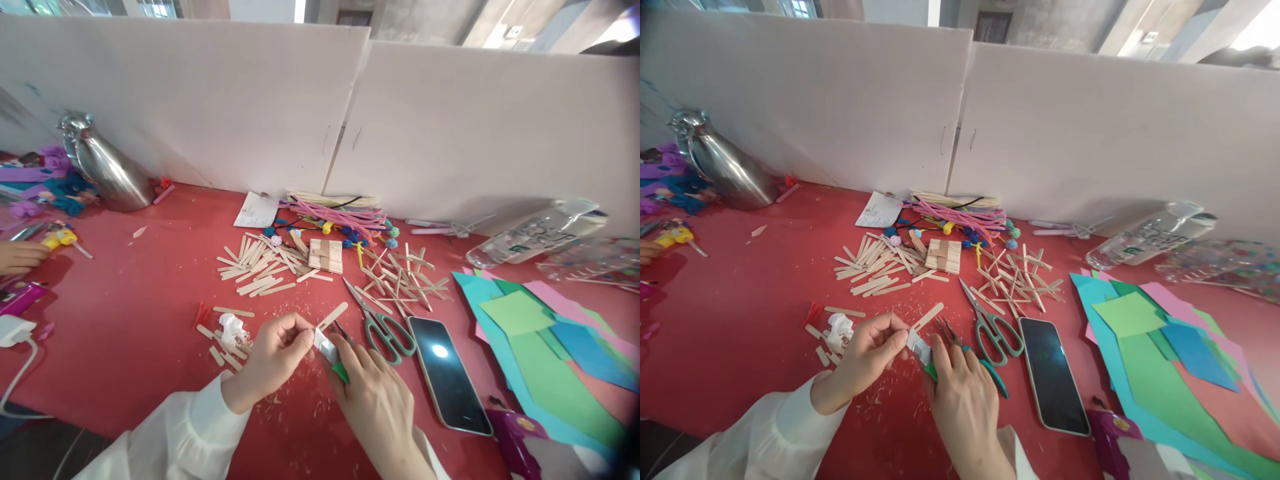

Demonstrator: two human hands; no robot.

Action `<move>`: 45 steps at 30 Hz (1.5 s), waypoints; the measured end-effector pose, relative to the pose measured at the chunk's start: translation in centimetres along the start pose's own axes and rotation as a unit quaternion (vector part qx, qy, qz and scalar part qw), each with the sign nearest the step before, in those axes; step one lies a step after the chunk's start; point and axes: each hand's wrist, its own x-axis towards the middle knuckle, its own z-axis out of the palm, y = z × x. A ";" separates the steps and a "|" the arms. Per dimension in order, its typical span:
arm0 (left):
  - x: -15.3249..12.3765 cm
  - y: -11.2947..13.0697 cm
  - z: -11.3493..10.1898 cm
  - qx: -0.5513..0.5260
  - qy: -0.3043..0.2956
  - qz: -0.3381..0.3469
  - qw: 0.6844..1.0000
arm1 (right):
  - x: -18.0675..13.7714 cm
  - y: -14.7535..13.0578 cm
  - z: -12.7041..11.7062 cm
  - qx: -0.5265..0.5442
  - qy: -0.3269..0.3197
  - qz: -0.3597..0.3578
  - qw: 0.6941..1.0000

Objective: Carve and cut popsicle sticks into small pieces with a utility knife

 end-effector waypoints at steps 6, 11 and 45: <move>-0.1 -0.1 0.0 0.056 0.021 0.023 0.998 | 0.0 0.1 0.1 -0.020 -0.011 0.012 1.000; 0.1 -0.3 0.0 0.047 0.037 0.013 0.998 | 0.2 0.0 0.1 0.001 0.013 0.006 1.000; 0.3 -0.5 0.3 0.056 -0.046 -0.004 0.997 | 1.5 2.1 0.3 0.486 -0.035 0.364 0.794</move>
